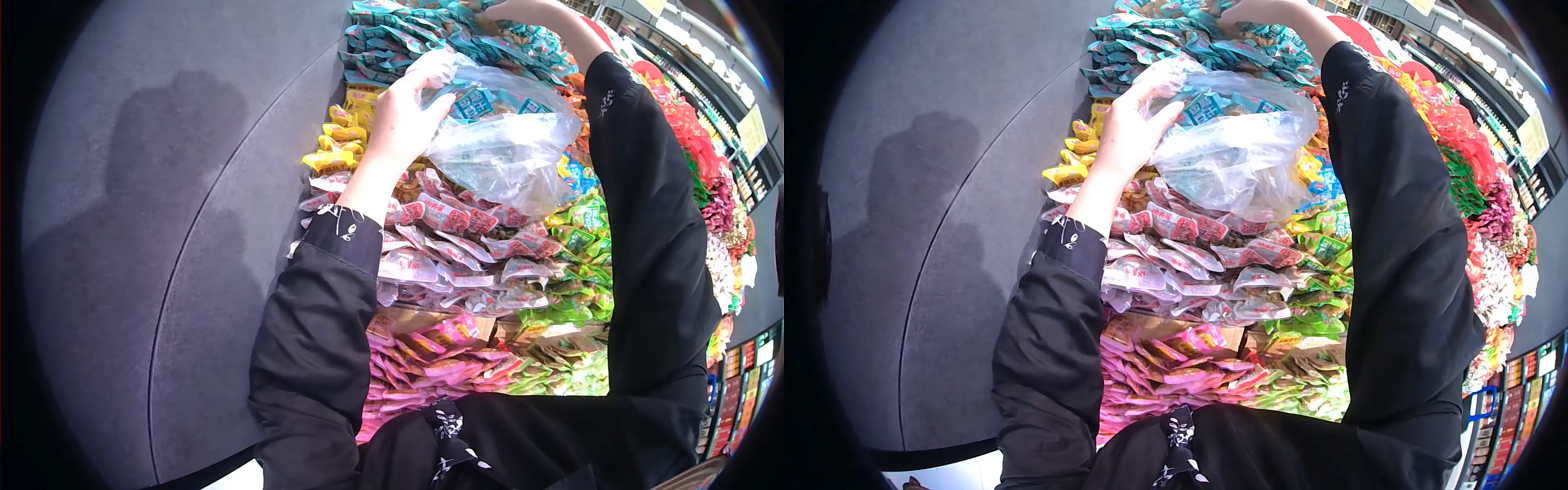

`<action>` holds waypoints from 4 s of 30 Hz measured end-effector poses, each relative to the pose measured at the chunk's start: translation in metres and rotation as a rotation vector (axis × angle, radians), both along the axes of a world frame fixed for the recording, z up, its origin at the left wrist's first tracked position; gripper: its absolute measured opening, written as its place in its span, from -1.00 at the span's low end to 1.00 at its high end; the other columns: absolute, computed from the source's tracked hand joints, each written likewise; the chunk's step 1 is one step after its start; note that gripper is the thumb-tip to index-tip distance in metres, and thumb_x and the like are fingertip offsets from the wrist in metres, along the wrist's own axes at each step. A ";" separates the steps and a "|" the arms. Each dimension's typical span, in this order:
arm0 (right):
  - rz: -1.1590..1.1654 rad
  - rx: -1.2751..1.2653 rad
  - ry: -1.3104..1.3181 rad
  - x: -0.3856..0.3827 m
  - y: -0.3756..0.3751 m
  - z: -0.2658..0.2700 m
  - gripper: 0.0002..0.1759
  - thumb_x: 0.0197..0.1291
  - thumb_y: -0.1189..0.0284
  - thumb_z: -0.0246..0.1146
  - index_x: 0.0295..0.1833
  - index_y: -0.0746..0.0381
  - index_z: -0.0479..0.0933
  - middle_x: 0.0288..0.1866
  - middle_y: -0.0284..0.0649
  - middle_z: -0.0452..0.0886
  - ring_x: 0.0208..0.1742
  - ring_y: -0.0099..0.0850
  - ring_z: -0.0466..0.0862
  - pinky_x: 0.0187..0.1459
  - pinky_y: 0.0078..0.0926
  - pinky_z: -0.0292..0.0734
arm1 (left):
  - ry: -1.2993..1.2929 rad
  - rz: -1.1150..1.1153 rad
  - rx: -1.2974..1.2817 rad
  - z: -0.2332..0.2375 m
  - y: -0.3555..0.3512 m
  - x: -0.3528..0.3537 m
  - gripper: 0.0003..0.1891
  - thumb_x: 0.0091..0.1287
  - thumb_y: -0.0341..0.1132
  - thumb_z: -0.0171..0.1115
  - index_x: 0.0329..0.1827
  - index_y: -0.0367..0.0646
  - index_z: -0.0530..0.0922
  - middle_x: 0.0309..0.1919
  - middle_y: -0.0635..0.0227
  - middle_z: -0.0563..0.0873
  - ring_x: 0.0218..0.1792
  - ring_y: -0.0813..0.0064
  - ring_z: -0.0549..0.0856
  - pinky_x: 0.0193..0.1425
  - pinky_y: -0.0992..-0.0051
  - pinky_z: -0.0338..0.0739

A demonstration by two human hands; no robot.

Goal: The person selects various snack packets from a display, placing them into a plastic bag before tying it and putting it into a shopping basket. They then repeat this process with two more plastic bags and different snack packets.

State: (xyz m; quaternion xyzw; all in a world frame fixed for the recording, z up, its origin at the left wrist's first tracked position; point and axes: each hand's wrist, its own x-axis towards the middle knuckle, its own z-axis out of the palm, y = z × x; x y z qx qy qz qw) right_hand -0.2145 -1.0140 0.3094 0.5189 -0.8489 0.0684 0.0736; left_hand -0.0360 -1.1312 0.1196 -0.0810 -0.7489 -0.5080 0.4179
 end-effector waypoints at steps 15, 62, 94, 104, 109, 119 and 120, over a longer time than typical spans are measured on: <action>0.148 -0.482 0.114 0.019 0.019 0.010 -0.45 -0.02 0.44 0.34 0.17 0.21 0.45 -0.13 -0.16 0.64 -0.07 -0.42 0.59 0.01 -0.45 0.49 | 0.031 0.020 0.000 0.001 0.002 0.003 -0.66 0.16 -0.53 0.31 0.03 -0.29 0.55 -0.07 0.35 0.63 -0.01 0.57 0.59 0.08 0.56 0.53; 0.214 -1.525 -0.965 0.334 0.238 -0.043 -0.56 0.25 0.53 0.10 0.26 0.28 0.34 -0.04 -0.16 0.59 -0.15 -0.45 0.60 -0.10 -0.54 0.52 | 0.000 -0.797 0.631 0.105 0.158 0.216 -0.54 0.21 -0.49 -0.01 0.23 -0.22 0.37 -0.40 0.48 0.56 -0.55 0.71 0.50 -0.58 0.62 0.42; -0.104 -1.097 -0.605 0.457 0.541 -0.226 0.00 -0.02 0.20 0.39 0.46 0.35 0.07 0.37 -0.04 0.20 0.39 -0.25 0.25 0.31 -0.34 0.21 | -0.088 -1.039 0.784 -0.012 0.442 0.331 -0.07 0.23 -0.66 -0.05 0.54 0.19 -0.34 0.50 0.11 -0.01 -0.65 0.62 0.43 -0.62 0.61 0.31; 0.062 -0.807 -1.444 0.439 0.617 -0.237 -0.28 0.29 0.53 0.10 0.50 0.27 -0.05 0.00 -0.16 0.58 -0.03 -0.52 0.58 -0.07 -0.54 0.50 | -0.069 -0.781 0.856 -0.005 0.545 0.328 -0.03 0.10 -0.52 0.11 0.54 0.17 -0.23 0.38 0.16 0.22 -0.72 0.56 0.42 -0.66 0.59 0.29; 0.210 -1.146 -1.910 0.420 0.633 -0.241 -0.33 0.28 0.61 0.04 0.47 0.27 -0.01 0.06 -0.09 0.54 0.03 -0.35 0.61 0.09 -0.36 0.51 | -0.148 -0.953 0.867 -0.001 0.558 0.306 -0.04 0.14 -0.53 0.10 0.54 0.27 -0.22 0.44 0.19 0.15 -0.76 0.59 0.39 -0.70 0.59 0.24; 0.214 -1.664 -2.086 0.399 0.620 -0.207 -0.31 0.19 0.47 0.03 0.46 0.08 0.03 -0.39 -0.25 0.38 -0.38 -0.41 0.43 -0.32 -0.49 0.42 | 0.072 -1.143 1.063 0.000 0.541 0.258 0.02 0.14 -0.58 0.08 0.54 0.37 -0.30 0.42 0.15 0.13 -0.66 0.68 0.42 -0.70 0.72 0.24; 0.231 -1.657 -2.129 0.395 0.619 -0.206 -0.31 0.20 0.44 0.05 0.46 0.07 0.04 -0.39 -0.25 0.38 -0.38 -0.42 0.43 -0.31 -0.51 0.41 | 0.055 -1.134 1.046 0.001 0.532 0.253 0.01 0.14 -0.55 0.10 0.54 0.37 -0.27 0.44 0.18 0.11 -0.62 0.69 0.44 -0.69 0.74 0.23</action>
